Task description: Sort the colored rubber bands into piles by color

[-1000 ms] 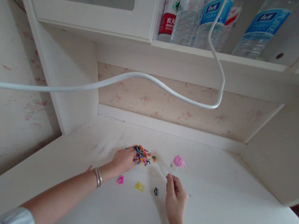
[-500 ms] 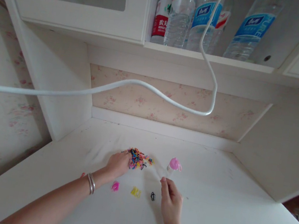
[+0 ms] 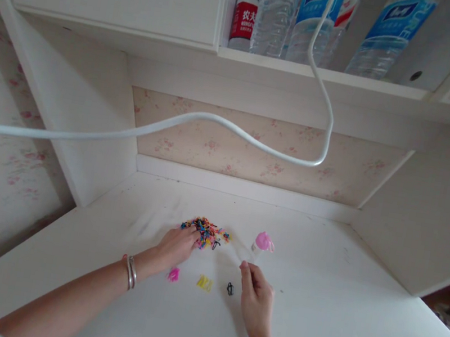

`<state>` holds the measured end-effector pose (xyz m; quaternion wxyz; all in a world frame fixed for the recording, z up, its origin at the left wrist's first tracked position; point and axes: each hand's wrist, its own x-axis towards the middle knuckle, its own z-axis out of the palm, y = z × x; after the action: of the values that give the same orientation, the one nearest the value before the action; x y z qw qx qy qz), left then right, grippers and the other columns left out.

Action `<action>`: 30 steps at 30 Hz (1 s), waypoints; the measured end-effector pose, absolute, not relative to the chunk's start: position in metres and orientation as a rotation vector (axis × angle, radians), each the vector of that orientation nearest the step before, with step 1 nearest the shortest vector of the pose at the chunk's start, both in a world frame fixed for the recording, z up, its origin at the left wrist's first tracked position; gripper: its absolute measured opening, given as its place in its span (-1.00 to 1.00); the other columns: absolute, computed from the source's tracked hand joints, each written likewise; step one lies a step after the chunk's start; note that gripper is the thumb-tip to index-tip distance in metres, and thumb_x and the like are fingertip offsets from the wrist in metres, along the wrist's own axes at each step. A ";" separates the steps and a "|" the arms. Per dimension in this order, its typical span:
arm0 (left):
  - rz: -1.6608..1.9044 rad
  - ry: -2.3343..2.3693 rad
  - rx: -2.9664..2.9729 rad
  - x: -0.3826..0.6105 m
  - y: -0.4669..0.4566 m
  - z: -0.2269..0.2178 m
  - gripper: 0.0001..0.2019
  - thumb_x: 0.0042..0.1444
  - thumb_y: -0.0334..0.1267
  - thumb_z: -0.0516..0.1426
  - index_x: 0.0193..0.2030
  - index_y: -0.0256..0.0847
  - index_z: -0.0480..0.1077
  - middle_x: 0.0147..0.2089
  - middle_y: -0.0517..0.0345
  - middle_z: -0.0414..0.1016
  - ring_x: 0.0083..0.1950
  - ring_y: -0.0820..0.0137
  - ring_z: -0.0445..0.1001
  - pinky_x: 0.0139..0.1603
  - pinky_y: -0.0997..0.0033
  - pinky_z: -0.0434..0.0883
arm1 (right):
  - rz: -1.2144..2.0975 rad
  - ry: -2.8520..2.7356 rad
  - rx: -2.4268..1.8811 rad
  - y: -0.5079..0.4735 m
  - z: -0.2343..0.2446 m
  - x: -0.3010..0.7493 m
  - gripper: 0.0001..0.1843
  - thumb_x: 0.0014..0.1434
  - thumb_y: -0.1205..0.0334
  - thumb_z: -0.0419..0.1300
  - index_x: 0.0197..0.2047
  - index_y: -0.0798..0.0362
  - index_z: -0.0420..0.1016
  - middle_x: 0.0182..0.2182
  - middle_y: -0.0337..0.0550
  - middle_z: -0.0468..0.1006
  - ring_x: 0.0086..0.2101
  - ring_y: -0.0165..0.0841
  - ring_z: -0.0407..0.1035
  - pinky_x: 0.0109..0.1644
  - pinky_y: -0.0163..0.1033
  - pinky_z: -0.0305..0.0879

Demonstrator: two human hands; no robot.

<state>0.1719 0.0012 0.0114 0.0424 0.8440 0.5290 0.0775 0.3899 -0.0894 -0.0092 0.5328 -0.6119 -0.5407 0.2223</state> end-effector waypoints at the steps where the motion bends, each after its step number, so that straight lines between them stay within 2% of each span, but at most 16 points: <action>1: 0.238 1.615 2.594 0.171 0.002 0.011 -0.72 0.25 -0.19 -0.06 -0.07 -0.09 0.43 -0.01 0.06 0.45 -0.09 0.27 0.47 -0.15 0.33 0.36 | 0.525 -1.288 -1.464 -0.089 -0.009 0.390 -0.56 0.20 -0.10 0.03 -0.37 0.11 0.46 -0.64 -0.36 0.17 -0.58 -0.47 0.07 -0.50 -0.38 0.02; 6: 0.267 1.611 2.624 0.169 0.005 0.009 -0.74 0.25 -0.22 -0.07 -0.14 -0.09 0.45 -0.08 0.11 0.48 -0.16 0.30 0.49 -0.19 0.35 0.37 | 0.499 -1.279 -1.476 -0.089 -0.009 0.391 -0.55 0.19 -0.12 0.03 -0.36 0.11 0.47 -0.65 -0.36 0.18 -0.59 -0.48 0.07 -0.51 -0.39 0.02; 13: 0.387 1.615 2.608 0.163 0.001 0.017 -0.74 0.28 -0.17 -0.08 -0.16 -0.09 0.42 -0.05 0.17 0.46 -0.14 0.34 0.48 -0.19 0.39 0.35 | 0.495 -1.262 -1.522 -0.088 -0.012 0.392 -0.54 0.19 -0.14 0.03 -0.34 0.10 0.49 -0.64 -0.36 0.20 -0.58 -0.47 0.09 -0.49 -0.39 0.03; 19: 0.607 1.693 2.507 0.152 -0.019 0.026 -0.71 0.31 -0.15 -0.14 -0.15 -0.15 0.37 -0.11 0.13 0.45 -0.18 0.41 0.48 -0.20 0.45 0.35 | 0.509 -1.247 -1.535 -0.086 -0.016 0.392 -0.53 0.18 -0.16 0.04 -0.33 0.09 0.49 -0.63 -0.35 0.19 -0.57 -0.46 0.08 -0.49 -0.39 0.04; 24: 0.905 1.610 2.312 0.131 -0.049 0.020 -0.77 0.29 -0.18 -0.09 -0.20 -0.16 0.34 -0.20 0.15 0.47 -0.18 0.43 0.47 -0.17 0.48 0.37 | 0.536 -1.240 -1.570 -0.088 -0.011 0.390 -0.51 0.17 -0.18 0.03 -0.32 0.09 0.49 -0.63 -0.34 0.23 -0.56 -0.45 0.12 -0.48 -0.38 0.07; 27: 0.965 1.638 2.210 0.116 -0.071 0.015 -0.80 0.28 -0.16 -0.06 -0.20 -0.16 0.33 -0.26 0.18 0.49 -0.23 0.42 0.49 -0.18 0.46 0.38 | 0.506 -1.247 -1.603 -0.089 -0.009 0.389 -0.51 0.17 -0.18 0.02 -0.33 0.09 0.50 -0.64 -0.33 0.25 -0.56 -0.45 0.14 -0.46 -0.38 0.08; 30: 0.991 1.701 2.191 0.106 -0.094 0.009 -0.84 0.26 -0.18 -0.02 -0.17 -0.15 0.32 -0.24 0.18 0.50 -0.23 0.42 0.51 -0.14 0.44 0.38 | 0.502 -1.253 -1.624 -0.089 -0.009 0.388 -0.51 0.17 -0.18 0.02 -0.31 0.08 0.50 -0.63 -0.33 0.28 -0.56 -0.45 0.15 -0.45 -0.38 0.09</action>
<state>0.1062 -0.0935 0.0087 0.0978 0.7403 0.5747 0.3348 0.3884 -0.0888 -0.0087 0.4923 -0.6693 -0.5166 0.2069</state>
